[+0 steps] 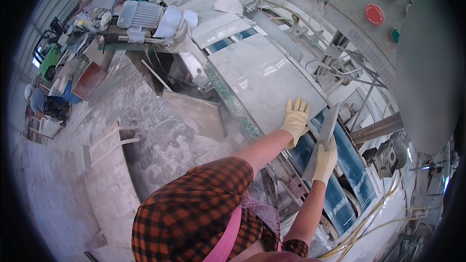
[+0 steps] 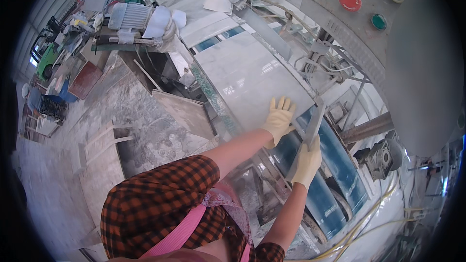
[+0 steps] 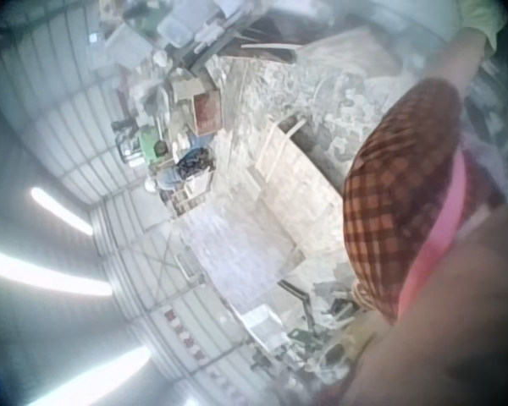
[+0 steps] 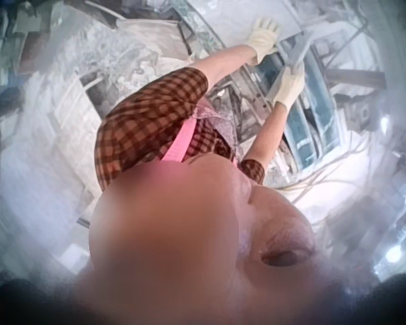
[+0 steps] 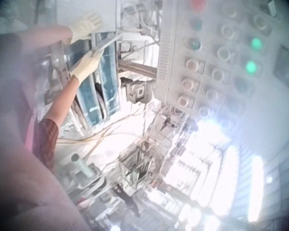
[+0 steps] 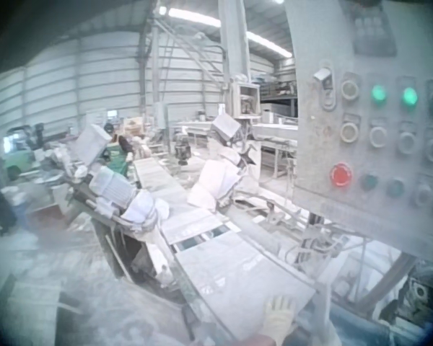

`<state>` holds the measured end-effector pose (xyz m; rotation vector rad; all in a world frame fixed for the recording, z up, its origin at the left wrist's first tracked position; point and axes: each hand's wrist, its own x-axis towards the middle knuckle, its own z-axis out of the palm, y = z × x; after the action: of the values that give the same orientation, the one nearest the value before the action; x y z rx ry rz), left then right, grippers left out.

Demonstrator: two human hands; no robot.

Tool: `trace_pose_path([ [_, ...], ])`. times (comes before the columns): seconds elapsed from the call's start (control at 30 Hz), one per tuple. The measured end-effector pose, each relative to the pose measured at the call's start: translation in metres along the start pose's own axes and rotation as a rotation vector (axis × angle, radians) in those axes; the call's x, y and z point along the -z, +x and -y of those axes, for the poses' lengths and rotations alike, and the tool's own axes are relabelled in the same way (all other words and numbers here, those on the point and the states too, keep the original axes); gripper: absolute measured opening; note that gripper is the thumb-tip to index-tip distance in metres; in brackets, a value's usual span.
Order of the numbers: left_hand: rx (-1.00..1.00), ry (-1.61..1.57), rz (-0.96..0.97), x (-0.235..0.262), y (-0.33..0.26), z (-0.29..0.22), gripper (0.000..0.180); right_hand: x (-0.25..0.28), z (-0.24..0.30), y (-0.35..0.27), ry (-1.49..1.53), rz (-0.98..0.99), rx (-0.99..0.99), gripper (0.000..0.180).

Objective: The person repeatedly picks up rectangular tiles from a pile, wipes their surfaces with a cloth, and places them onto a conveyor belt. The person also briefly uses a hose to spray water onto the conveyor area.

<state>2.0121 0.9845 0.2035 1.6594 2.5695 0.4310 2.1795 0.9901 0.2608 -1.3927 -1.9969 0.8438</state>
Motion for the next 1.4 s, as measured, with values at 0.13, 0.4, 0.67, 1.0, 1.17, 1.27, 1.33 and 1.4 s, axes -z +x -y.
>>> trace_pose_path([
  [0.13, 0.031, 0.013, 0.048, 0.000, 0.013, 0.003, 0.091, 0.002, -0.005, 0.002, 0.058, 0.033, -0.070, 0.057],
  [0.4, 0.072, 0.220, 0.145, 0.004, 0.030, -0.018, 0.079, -0.001, -0.017, 0.003, 0.071, 0.032, -0.108, 0.057],
  [0.67, 0.421, -1.008, 0.267, 0.046, 0.052, 0.032, 0.039, -0.004, -0.022, 0.029, 0.199, 0.159, 0.014, 0.054],
  [1.0, 0.293, -1.271, 0.077, 0.026, 0.020, 0.014, 0.022, -0.053, 0.003, 0.062, 0.028, 0.102, 0.137, 0.062],
  [1.17, 0.042, -0.663, 0.135, 0.016, 0.044, 0.047, 0.037, -0.048, 0.022, 0.052, -0.197, 0.203, 0.096, 0.069],
  [1.27, -0.055, 0.061, -0.171, 0.008, 0.049, 0.069, 0.061, -0.049, 0.025, 0.052, -0.316, 0.220, 0.111, 0.064],
  [1.33, 0.105, 0.126, -0.127, 0.009, 0.054, 0.074, 0.074, -0.050, 0.023, 0.053, -0.305, 0.203, 0.085, 0.064],
  [1.4, 0.109, 0.096, 0.039, 0.014, 0.061, 0.072, 0.086, -0.050, 0.021, 0.053, -0.272, 0.201, 0.075, 0.065],
])
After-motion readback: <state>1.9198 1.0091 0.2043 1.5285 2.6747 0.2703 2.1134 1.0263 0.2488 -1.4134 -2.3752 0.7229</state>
